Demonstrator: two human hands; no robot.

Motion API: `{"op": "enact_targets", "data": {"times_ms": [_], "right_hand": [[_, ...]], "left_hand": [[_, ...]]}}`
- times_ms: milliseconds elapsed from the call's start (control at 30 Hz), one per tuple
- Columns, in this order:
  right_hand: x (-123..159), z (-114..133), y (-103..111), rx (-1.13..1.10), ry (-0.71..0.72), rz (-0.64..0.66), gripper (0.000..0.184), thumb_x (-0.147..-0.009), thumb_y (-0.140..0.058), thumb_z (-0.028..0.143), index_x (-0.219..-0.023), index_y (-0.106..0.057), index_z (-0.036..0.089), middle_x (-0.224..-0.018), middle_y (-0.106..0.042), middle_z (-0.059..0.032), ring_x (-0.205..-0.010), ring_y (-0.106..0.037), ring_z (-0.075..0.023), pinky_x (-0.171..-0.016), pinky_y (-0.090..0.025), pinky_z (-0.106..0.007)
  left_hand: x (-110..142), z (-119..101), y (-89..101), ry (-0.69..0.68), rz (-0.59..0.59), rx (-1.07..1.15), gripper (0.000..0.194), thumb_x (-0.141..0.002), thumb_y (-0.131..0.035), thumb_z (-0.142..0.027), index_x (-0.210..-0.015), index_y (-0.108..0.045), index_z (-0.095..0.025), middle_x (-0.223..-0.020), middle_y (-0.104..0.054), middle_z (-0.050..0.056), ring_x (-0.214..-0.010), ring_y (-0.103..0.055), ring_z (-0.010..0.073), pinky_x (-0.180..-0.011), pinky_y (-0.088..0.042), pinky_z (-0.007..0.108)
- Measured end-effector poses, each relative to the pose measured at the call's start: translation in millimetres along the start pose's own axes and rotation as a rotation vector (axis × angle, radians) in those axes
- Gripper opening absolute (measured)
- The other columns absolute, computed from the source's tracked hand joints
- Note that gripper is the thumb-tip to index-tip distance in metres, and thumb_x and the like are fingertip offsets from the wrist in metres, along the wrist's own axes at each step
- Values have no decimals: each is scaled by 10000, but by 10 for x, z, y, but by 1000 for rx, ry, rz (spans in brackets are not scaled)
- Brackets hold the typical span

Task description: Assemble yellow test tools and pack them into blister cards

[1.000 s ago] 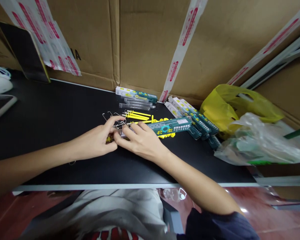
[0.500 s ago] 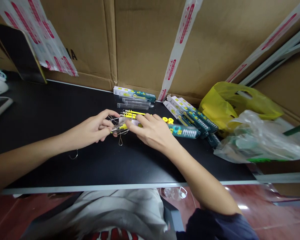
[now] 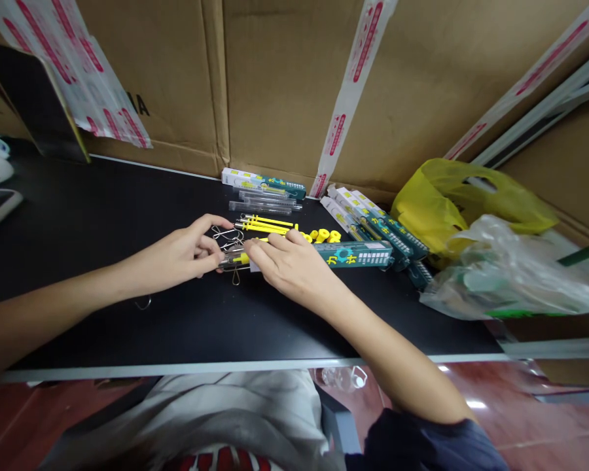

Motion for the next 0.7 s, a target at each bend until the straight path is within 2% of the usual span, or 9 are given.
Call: {"op": "enact_targets", "data": {"times_ms": [133,200,267,333,500,600,700], "right_hand": [[-6,60,-45,-27,-13,2,279,-983,-357,168,-1130,-569,60,-933,-698,-136,-832,-569,-224,-698,-317,-346],[-14,111,-75,-33,7,-10,268,-991,-365,182,-1125,-572,77,-1092,-692,-164,-897,-571,-230,-724,-333,-351],[-27,162,-93,-24,34,-30,250,-997,-373,189,-1113,-578,106,-1291,-620,-177,-944,-567,-226,-753,-338,-355],[-43,196,-101,-2,53,-54,240,-1001,-383,190,-1110,-586,123,-1367,-570,-165,-935,-567,-211,-760,-332,-353],[-61,196,-129,37,89,-91,227,-998,-430,209,-1160,-584,168,-1040,-696,-65,-810,-540,-176,-703,-290,-346],[-56,162,-147,24,88,-81,223,-991,-443,220,-1151,-595,190,-987,-695,-44,-798,-529,-171,-696,-279,-344],[-43,92,-143,-5,70,-50,225,-975,-455,225,-1131,-614,192,-983,-695,-51,-813,-534,-177,-688,-270,-341]], "left_hand": [[10,-19,-53,11,11,8,458,-836,-519,-285,-1264,-394,-182,-730,-678,-16,-626,-587,141,-645,-430,261],[28,-36,-87,14,18,15,473,-834,-522,-284,-1277,-388,-184,-735,-675,-17,-645,-591,145,-657,-430,264],[49,-51,-121,11,30,22,494,-837,-516,-281,-1301,-374,-188,-740,-668,-19,-648,-592,147,-660,-433,267],[64,-60,-147,2,19,3,530,-832,-516,-270,-1330,-358,-182,-779,-664,-7,-651,-592,146,-659,-440,269],[62,-33,-181,-9,-18,36,619,-799,-502,-216,-1385,-308,-174,-999,-622,56,-611,-582,112,-615,-475,264],[37,10,-174,16,38,208,599,-805,-483,-218,-1377,-303,-203,-1065,-595,61,-614,-612,107,-620,-524,277],[1,43,-126,59,92,326,536,-790,-491,-205,-1314,-375,-207,-1076,-599,56,-655,-648,119,-637,-557,287]]}}
Point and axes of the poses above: each hand's wrist, its own x-axis away from the middle knuckle, its own y-axis out of the back of the hand, z = x × y, the point moved 2 cm from there along -x, towards the middle knuckle
